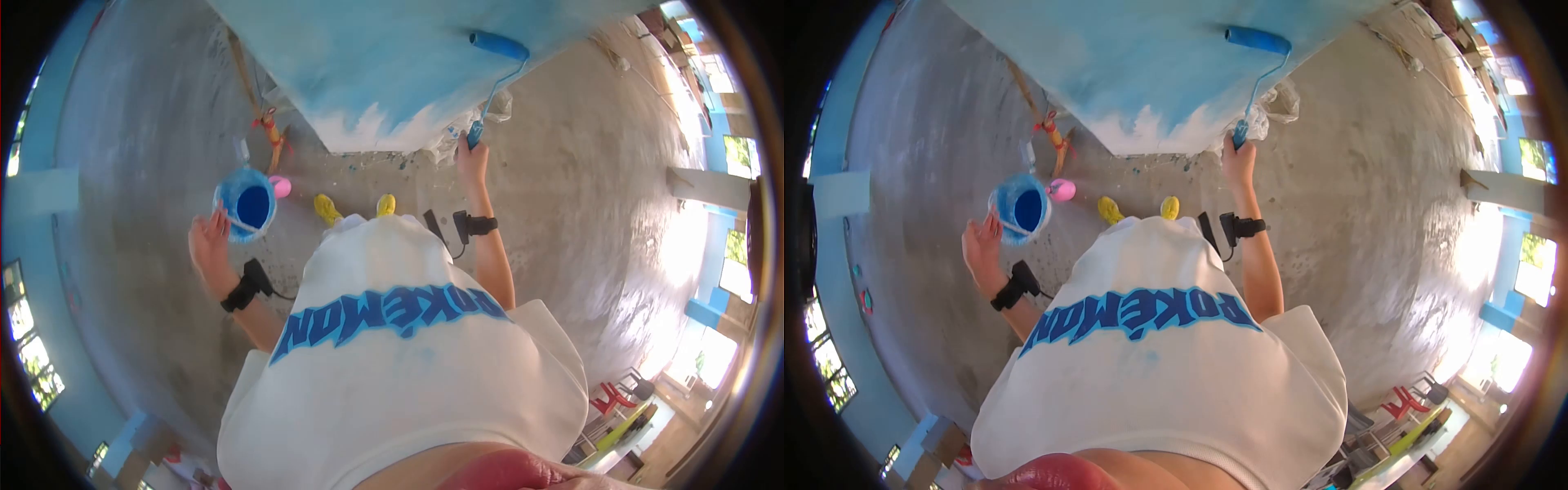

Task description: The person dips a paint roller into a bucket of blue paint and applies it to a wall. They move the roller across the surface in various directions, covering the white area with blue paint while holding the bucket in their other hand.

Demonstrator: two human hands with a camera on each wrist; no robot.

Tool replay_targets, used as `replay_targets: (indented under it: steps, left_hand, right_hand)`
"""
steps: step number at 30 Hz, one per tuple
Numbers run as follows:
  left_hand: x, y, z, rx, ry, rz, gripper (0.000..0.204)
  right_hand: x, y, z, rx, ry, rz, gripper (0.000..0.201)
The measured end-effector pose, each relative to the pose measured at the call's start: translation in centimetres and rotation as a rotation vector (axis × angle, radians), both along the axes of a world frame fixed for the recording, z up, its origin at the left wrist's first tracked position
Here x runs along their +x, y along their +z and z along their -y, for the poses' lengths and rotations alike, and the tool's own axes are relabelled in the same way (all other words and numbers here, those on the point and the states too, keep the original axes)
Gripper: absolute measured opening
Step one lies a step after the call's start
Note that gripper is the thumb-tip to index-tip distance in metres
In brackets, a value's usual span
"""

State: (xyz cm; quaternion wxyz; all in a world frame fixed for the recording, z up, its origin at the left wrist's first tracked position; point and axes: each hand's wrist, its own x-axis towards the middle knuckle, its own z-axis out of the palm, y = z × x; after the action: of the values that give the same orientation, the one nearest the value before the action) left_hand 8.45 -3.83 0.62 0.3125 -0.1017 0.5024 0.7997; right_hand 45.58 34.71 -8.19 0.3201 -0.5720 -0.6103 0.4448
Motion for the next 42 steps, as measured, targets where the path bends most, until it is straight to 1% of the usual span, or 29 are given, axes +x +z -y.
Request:
replay_targets:
  steps: [1, 3, 5, 7, 8, 9, 10, 11, 13, 14, 15, 16, 17, 19, 20, 21, 23, 24, 25, 26, 28, 30, 32, 34, 36, 38, 39, 40, 42]
  left_hand:
    - [0.2, 0.8, -0.7, -0.046, 0.017, 0.009, 0.010]
    - [-0.3, 0.5, -0.9, -0.055, 0.017, -0.008, 0.010]
    - [-1.5, 0.1, -0.5, -0.036, -0.086, 0.033, 0.011]
    - [-1.1, 1.2, -0.9, 0.045, -0.100, 0.023, 0.010]
    - [-0.6, 2.2, -1.0, 0.004, -0.080, 0.025, 0.010]
    - [-0.5, 3.4, -1.9, 0.014, -0.118, 0.020, 0.008]
    - [-0.5, 4.3, -2.6, 0.034, -0.163, 0.016, 0.006]
    - [-0.4, 4.8, -2.6, 0.025, -0.163, 0.015, 0.006]
    - [-0.6, 4.9, -3.6, -0.048, -0.174, -0.002, 0.004]
    - [-0.4, 4.6, -3.5, -0.037, -0.184, -0.002, 0.004]
    - [-0.2, 4.3, -3.1, 0.043, -0.209, -0.033, 0.005]
    - [0.0, 4.2, -3.1, 0.128, -0.236, -0.061, 0.005]
    - [-0.1, 4.4, -3.2, 0.151, -0.252, -0.053, 0.005]
    - [-0.5, 4.7, -3.7, 0.002, -0.223, 0.006, 0.007]
    - [-0.4, 4.9, -4.0, 0.019, -0.244, 0.015, 0.007]
    - [0.0, 5.1, -4.1, -0.024, -0.213, 0.022, 0.006]
    - [0.3, 5.3, -4.4, -0.059, -0.190, 0.032, 0.006]
    - [0.3, 5.3, -4.4, -0.067, -0.193, 0.029, 0.006]
    - [0.2, 5.3, -4.4, -0.078, -0.196, 0.025, 0.006]
    - [0.1, 5.3, -4.3, -0.072, -0.203, 0.025, 0.006]
    - [-0.1, 4.9, -4.2, -0.136, -0.157, 0.075, 0.007]
    - [-1.1, 3.4, -3.4, -0.135, -0.157, 0.081, 0.009]
    - [-1.8, 2.2, -2.5, -0.140, -0.166, 0.086, 0.010]
    - [-2.0, 1.7, -2.2, -0.182, -0.126, 0.085, 0.012]
    - [-1.8, 1.8, -2.0, -0.165, -0.138, 0.068, 0.013]
    - [-2.1, 1.7, -1.9, -0.148, -0.148, 0.053, 0.013]
    - [-2.5, 1.4, -1.8, -0.142, -0.146, 0.086, 0.013]
    - [-2.8, 1.2, -1.7, -0.136, -0.143, 0.119, 0.014]
    - [-2.8, 1.4, -2.0, -0.149, -0.137, 0.119, 0.015]
  right_hand:
    - [-0.2, -0.1, 1.0, -0.012, 0.017, 0.004, 0.034]
    - [-0.6, 0.2, 2.3, -0.079, -0.010, -0.085, 0.042]
    - [-0.8, 3.1, 1.9, 0.050, -0.036, 0.005, 0.040]
    - [-0.2, 5.3, -0.1, 0.136, -0.049, -0.075, 0.037]
    - [0.3, 8.0, -0.1, 0.063, -0.053, -0.162, 0.035]
    - [0.2, 11.1, -0.5, 0.001, -0.067, -0.255, 0.033]
    - [-0.1, 13.6, -0.7, -0.004, -0.042, -0.337, 0.034]
    - [-0.2, 14.8, -0.7, 0.001, -0.022, -0.415, 0.036]
    - [0.3, 13.8, -1.3, -0.009, 0.007, -0.357, 0.037]
    - [0.6, 13.3, -1.7, -0.017, 0.039, -0.295, 0.039]
    - [0.8, 12.0, -2.0, -0.001, 0.029, -0.293, 0.039]
    - [1.1, 9.5, -2.3, 0.044, -0.042, -0.164, 0.040]
    - [1.8, 6.7, -2.6, 0.090, -0.119, -0.030, 0.041]
    - [3.3, 0.6, -3.2, 0.078, -0.182, 0.212, 0.042]
    - [3.6, -1.0, -2.3, 0.072, -0.215, 0.301, 0.043]
    - [3.9, -2.6, -1.4, 0.061, -0.245, 0.387, 0.045]
    - [5.5, -9.2, -0.8, -0.049, -0.232, 0.438, 0.046]
    - [6.2, -12.8, 0.0, -0.033, -0.275, 0.488, 0.044]
    - [6.5, -14.9, 0.7, -0.020, -0.315, 0.537, 0.041]
    - [6.5, -15.0, 1.7, -0.017, -0.324, 0.537, 0.041]
    - [6.3, -14.8, 3.2, -0.173, -0.260, 0.519, 0.041]
    - [5.7, -14.5, 2.7, -0.145, -0.258, 0.490, 0.039]
    - [5.3, -13.7, 2.1, -0.123, -0.262, 0.461, 0.037]
    - [4.2, -10.7, -0.4, -0.094, -0.358, 0.141, 0.035]
    - [4.4, -5.6, -3.4, 0.243, -0.341, 0.262, 0.036]
    - [4.1, 2.9, -4.6, 0.279, -0.343, 0.220, 0.038]
    - [4.5, 5.6, -5.0, 0.280, -0.356, 0.219, 0.038]
    - [4.8, 7.6, -5.5, 0.295, -0.353, 0.192, 0.038]
    - [5.6, 8.5, -5.9, 0.317, -0.357, 0.160, 0.039]
